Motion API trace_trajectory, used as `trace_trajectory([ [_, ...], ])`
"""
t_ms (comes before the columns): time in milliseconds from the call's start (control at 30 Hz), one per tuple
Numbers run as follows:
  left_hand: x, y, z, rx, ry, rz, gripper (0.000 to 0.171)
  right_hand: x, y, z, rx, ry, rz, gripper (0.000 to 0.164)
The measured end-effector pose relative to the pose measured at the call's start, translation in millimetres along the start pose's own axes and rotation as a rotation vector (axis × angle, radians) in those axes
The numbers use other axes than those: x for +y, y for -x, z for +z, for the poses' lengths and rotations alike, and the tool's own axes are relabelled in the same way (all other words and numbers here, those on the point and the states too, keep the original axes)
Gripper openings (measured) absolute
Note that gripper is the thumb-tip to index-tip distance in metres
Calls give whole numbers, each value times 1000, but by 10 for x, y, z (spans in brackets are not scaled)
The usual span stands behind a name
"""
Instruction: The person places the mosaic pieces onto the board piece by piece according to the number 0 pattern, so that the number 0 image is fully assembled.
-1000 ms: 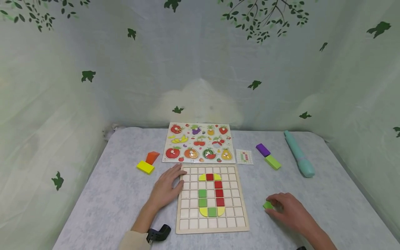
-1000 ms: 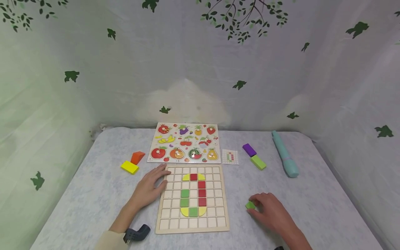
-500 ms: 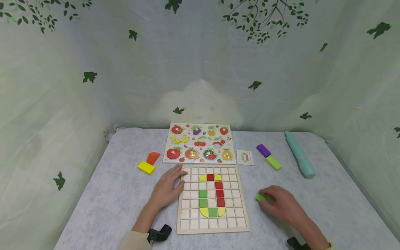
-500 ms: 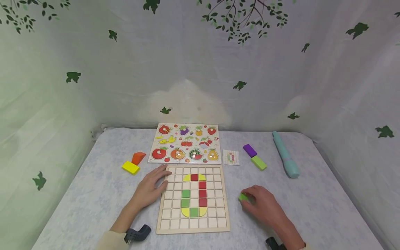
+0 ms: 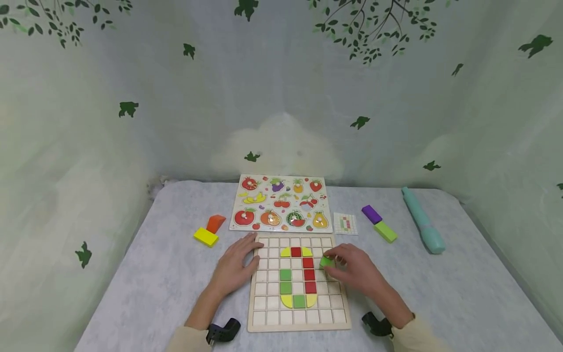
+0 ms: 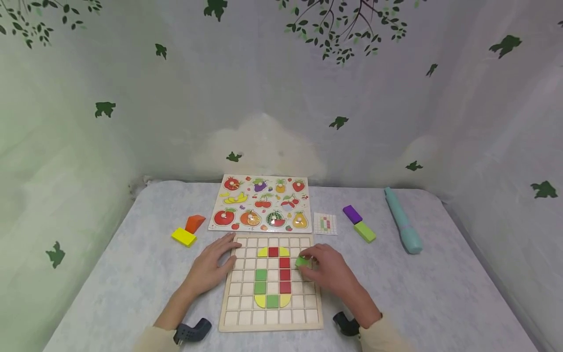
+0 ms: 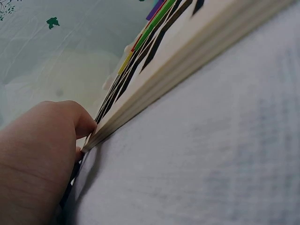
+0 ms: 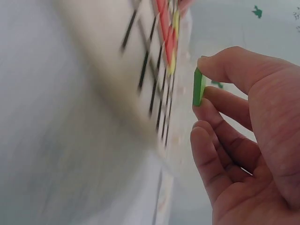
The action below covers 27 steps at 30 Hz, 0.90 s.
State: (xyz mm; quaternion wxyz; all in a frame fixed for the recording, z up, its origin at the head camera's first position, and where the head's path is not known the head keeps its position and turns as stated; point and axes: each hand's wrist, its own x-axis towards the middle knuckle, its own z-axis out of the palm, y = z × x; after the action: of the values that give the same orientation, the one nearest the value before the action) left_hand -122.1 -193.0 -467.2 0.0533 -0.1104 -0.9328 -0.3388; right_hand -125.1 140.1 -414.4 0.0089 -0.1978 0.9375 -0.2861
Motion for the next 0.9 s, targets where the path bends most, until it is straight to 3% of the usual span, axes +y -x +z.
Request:
trace_trajectory([
  [333,-2,48,61,30,-8,15,34,-295,-265,262,-55,5,-112,22],
  [533,-10,38,25,7,-23,5,34,-435,-387,392,-131,37,-162,25],
  [900,3,37,32,-30,-7,-13,34,-443,-452,516,-159,78,-281,14],
])
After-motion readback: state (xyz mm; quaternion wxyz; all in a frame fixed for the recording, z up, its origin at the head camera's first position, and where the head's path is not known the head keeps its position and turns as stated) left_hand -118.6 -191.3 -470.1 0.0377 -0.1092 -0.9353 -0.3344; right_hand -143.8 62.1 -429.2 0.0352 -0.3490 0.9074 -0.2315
